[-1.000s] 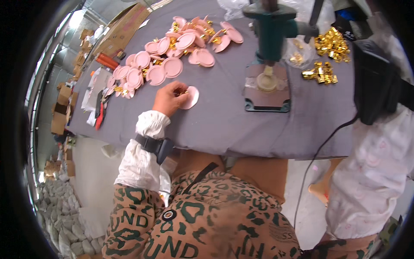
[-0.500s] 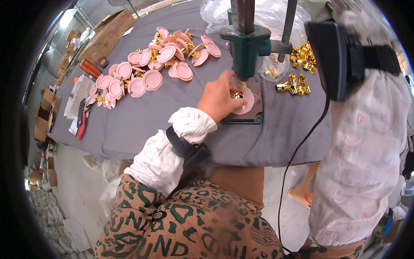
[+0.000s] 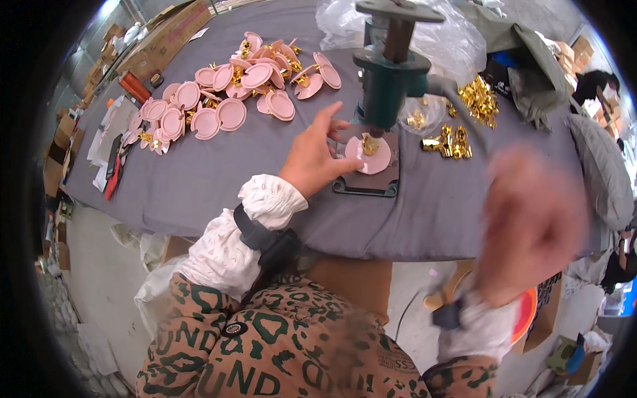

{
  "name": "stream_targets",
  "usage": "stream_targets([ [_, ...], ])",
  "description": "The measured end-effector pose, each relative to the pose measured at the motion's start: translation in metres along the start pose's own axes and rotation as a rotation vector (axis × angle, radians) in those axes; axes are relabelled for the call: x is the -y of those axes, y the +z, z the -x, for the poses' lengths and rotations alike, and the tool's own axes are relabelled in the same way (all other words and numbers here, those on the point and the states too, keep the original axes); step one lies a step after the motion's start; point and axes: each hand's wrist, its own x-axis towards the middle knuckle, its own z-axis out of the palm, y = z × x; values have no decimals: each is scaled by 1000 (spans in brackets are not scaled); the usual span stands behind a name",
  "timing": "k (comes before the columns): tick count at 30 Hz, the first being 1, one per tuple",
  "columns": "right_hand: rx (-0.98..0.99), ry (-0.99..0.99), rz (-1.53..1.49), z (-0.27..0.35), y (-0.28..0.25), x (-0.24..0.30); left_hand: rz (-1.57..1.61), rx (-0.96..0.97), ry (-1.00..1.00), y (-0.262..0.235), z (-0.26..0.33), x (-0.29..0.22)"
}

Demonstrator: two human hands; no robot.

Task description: Attaching gold decorative components to pink plastic discs using a manual press machine.

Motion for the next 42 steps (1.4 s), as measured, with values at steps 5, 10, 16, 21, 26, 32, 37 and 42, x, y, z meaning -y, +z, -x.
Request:
stream_targets([
  [5, 144, 4, 675, 82, 12, 83, 233, 122, 322, 59, 4, -30],
  [10, -85, 471, 517, -56, -6, 95, 175, 71, 237, 56, 10, -14],
  [16, 116, 715, 281, -203, -21, 1, 322, 51, 171, 41, 8, 0],
  [21, 161, 673, 316, -194, -13, 12, 57, 192, 56, -44, 29, 57],
  [26, 85, 675, 348, -187, -13, 29, -576, -25, 617, -61, -25, 83],
  [32, 146, 673, 304, -186, -10, 28, -120, 70, 406, -54, -43, 41],
  [37, 123, 678, 334, -195, -4, 16, 601, 384, -164, 13, 0, 20],
  [42, 97, 763, 263, -211, -6, 0, 247, 146, 111, 49, 7, -7],
])
